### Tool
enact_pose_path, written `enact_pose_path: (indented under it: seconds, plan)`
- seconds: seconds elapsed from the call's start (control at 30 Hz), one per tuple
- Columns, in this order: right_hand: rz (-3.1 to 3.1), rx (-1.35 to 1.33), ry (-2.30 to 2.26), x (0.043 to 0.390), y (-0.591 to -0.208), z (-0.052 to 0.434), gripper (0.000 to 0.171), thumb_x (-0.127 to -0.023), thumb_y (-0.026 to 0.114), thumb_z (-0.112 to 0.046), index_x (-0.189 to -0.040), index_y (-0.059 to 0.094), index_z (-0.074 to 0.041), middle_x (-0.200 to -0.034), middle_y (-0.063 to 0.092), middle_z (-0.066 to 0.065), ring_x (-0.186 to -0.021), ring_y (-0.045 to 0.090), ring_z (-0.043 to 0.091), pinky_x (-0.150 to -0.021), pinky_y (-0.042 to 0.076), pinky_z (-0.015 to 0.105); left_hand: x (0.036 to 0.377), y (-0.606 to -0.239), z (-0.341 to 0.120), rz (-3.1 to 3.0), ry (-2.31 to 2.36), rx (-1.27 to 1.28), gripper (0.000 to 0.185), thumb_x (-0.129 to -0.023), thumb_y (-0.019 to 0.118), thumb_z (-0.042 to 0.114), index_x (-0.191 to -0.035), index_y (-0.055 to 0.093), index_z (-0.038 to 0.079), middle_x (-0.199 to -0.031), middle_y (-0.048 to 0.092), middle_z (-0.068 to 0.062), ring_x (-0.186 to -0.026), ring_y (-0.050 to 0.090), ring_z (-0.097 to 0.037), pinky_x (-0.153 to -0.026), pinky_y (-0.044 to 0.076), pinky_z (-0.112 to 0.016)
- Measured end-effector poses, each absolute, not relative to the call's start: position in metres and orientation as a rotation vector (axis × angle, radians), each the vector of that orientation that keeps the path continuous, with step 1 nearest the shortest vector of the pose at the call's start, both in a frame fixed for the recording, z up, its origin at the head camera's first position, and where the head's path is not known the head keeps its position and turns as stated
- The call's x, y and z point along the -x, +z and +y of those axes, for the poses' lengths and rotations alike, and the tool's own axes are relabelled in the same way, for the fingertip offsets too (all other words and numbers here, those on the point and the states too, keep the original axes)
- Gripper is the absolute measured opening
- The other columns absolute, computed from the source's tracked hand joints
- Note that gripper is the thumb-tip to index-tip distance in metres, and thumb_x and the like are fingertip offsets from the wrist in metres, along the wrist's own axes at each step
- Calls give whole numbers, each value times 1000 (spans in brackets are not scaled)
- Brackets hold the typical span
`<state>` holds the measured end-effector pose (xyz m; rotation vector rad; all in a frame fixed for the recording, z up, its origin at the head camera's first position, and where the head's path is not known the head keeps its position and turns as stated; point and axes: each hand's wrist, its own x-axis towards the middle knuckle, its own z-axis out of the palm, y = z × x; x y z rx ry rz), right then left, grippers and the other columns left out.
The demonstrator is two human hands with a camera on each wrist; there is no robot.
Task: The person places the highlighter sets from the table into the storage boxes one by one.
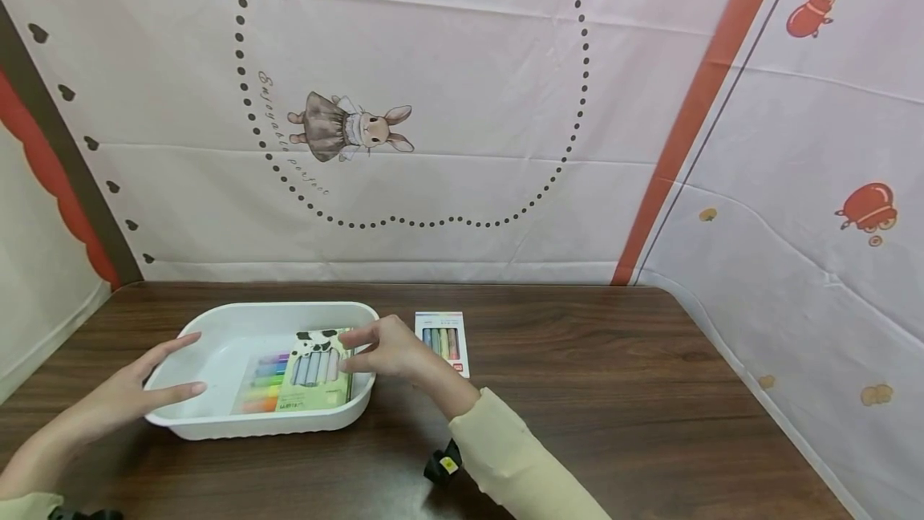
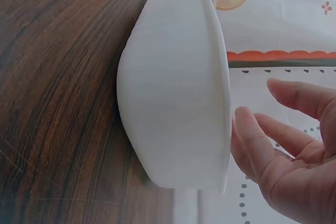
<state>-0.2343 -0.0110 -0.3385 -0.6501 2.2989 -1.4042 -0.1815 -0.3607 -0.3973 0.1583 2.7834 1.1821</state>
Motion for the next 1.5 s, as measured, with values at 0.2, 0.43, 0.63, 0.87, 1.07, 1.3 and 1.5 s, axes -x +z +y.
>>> enact_pose_path:
  seconds: [0.2, 0.43, 0.63, 0.87, 1.07, 1.3, 1.5]
  plan:
    - [2241, 652, -1461, 235, -340, -8, 37, -77, 72, -11, -112, 64, -3, -108, 66, 2, -106, 57, 15, -77, 47, 19, 181, -397, -360, 2780, 1187, -152, 79, -89, 58, 29, -146, 8, 8, -141, 6, -40, -123, 8, -60, -82, 21, -70]
    - [2172, 663, -1530, 236, -340, -2, 37, -79, 70, -9, -114, 63, -3, -111, 65, 5, -104, 59, 16, -76, 48, 19, 182, -398, -361, 2775, 1186, -137, 79, -89, 58, 30, -146, 7, 8, -140, 7, -40, -122, 11, -60, -83, 23, -69]
    - [2124, 627, -1613, 236, -340, 4, 38, -78, 70, -8, -115, 62, -1, -112, 65, 8, -89, 63, 9, -73, 51, 22, 183, -400, -362, 2786, 1188, -146, 79, -88, 58, 29, -146, 8, 7, -139, 9, -41, -121, 14, -59, -82, 24, -69]
    - [2060, 645, -1682, 240, -340, 13, 37, -78, 69, -7, -114, 62, -1, -114, 63, 13, -92, 62, 12, -74, 52, 25, 184, -400, -362, 2789, 1182, -154, 80, -88, 59, 29, -145, 8, 6, -139, 11, -41, -119, 18, -57, -82, 27, -67]
    - [2065, 667, -1687, 243, -338, 23, 39, -79, 69, -10, -117, 62, -4, -113, 64, 8, -108, 57, 25, -77, 50, 24, 184, -401, -362, 2783, 1184, -143, 80, -88, 59, 29, -145, 8, 5, -139, 10, -41, -119, 17, -58, -82, 26, -68]
    - [1950, 642, -1773, 247, -338, 30, 39, -79, 66, -2, -117, 60, 0, -113, 63, 16, -98, 61, 18, -81, 51, 31, 183, -402, -363, 2788, 1188, -146, 80, -88, 59, 29, -145, 8, 6, -138, 11, -41, -119, 18, -57, -83, 26, -67]
    - [1942, 653, -1768, 250, -337, 37, 43, -80, 65, -2, -121, 55, 4, -118, 57, 24, -93, 63, 14, -83, 50, 33, 182, -399, -360, 2790, 1186, -132, 80, -88, 59, 30, -145, 9, 5, -139, 11, -40, -121, 15, -57, -84, 23, -67]
